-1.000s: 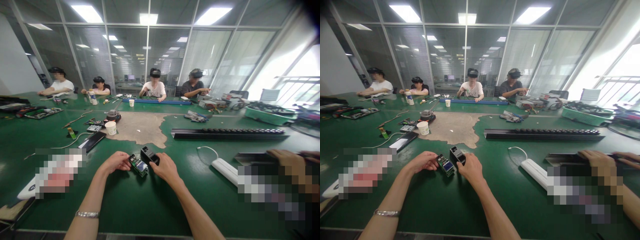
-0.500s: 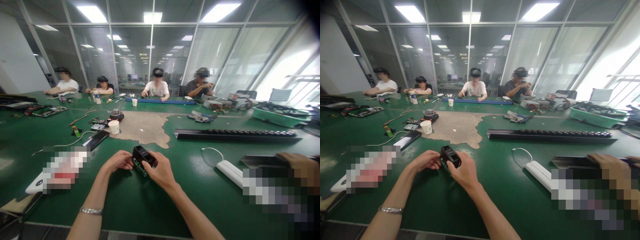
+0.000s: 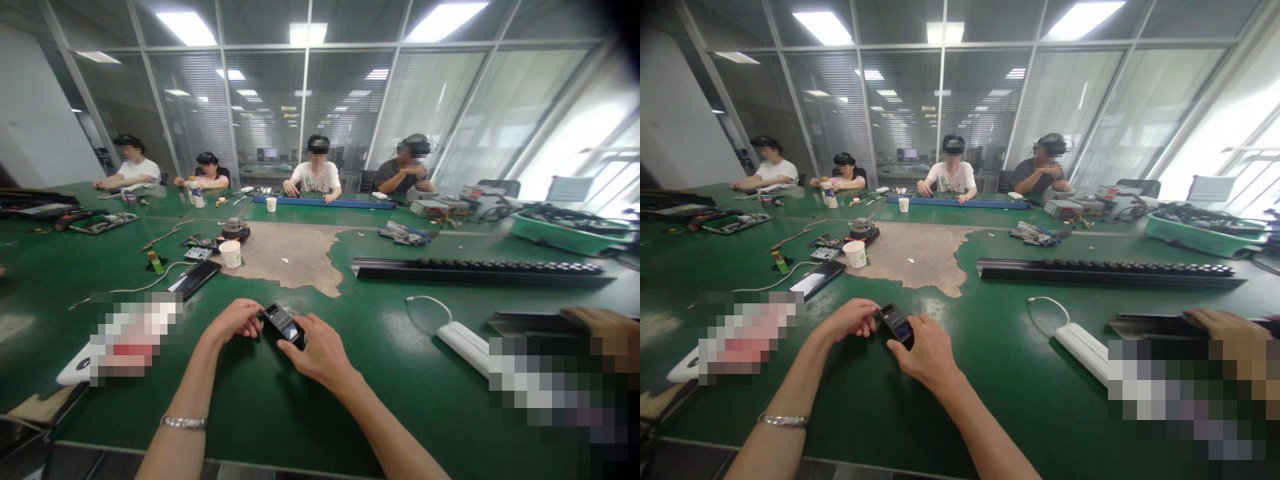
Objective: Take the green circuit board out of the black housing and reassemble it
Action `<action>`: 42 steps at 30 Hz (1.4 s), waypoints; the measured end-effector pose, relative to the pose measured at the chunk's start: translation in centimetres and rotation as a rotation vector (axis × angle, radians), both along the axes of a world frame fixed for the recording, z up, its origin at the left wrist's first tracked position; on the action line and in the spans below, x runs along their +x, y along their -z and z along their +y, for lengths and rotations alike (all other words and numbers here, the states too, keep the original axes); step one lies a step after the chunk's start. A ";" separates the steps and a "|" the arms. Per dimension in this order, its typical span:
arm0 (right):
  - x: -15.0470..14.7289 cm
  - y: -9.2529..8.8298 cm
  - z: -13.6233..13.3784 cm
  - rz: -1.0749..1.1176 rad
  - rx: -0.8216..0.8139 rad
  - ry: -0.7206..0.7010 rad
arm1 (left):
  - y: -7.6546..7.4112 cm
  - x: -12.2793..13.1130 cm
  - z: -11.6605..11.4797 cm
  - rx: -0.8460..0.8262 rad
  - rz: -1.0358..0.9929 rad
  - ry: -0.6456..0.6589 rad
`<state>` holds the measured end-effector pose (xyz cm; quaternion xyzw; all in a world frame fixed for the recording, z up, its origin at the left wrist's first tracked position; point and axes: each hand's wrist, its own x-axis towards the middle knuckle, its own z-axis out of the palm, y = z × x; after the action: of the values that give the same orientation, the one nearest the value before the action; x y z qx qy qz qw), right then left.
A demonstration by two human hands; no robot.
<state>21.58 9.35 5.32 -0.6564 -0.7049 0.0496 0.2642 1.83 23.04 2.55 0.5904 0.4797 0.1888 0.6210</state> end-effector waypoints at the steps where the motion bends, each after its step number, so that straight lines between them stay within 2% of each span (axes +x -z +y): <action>1: -0.1 0.1 0.0 -0.008 -0.003 0.008 | 0.0 0.0 0.0 -0.001 0.007 -0.009; 6: -0.8 0.8 0.1 -0.043 0.001 0.079 | 0.0 0.3 -0.2 -0.026 0.036 -0.017; 16: -0.7 1.0 0.1 0.021 0.033 0.074 | -0.1 0.7 -0.5 -0.052 0.003 -0.004; 24: -0.3 -0.6 0.0 0.208 0.242 0.024 | -1.1 0.5 -1.0 -0.068 -0.044 -0.008; 28: 1.3 -0.9 0.8 0.251 0.300 0.119 | -1.0 0.5 -0.9 -0.079 -0.043 0.000; 33: 3.2 0.3 2.0 0.174 0.142 0.250 | -1.0 0.7 -0.9 -0.096 -0.023 0.006; 38: 3.2 1.3 1.9 0.047 -0.025 0.268 | -0.9 0.6 -1.1 -0.114 -0.031 0.049; 42: 3.1 1.5 1.7 -0.023 -0.065 0.263 | -0.7 0.3 -1.1 -0.136 -0.056 0.083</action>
<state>24.66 11.06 3.81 -0.7518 -0.6138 0.0301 0.2391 2.15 21.90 3.21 0.5607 0.4490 0.1465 0.6801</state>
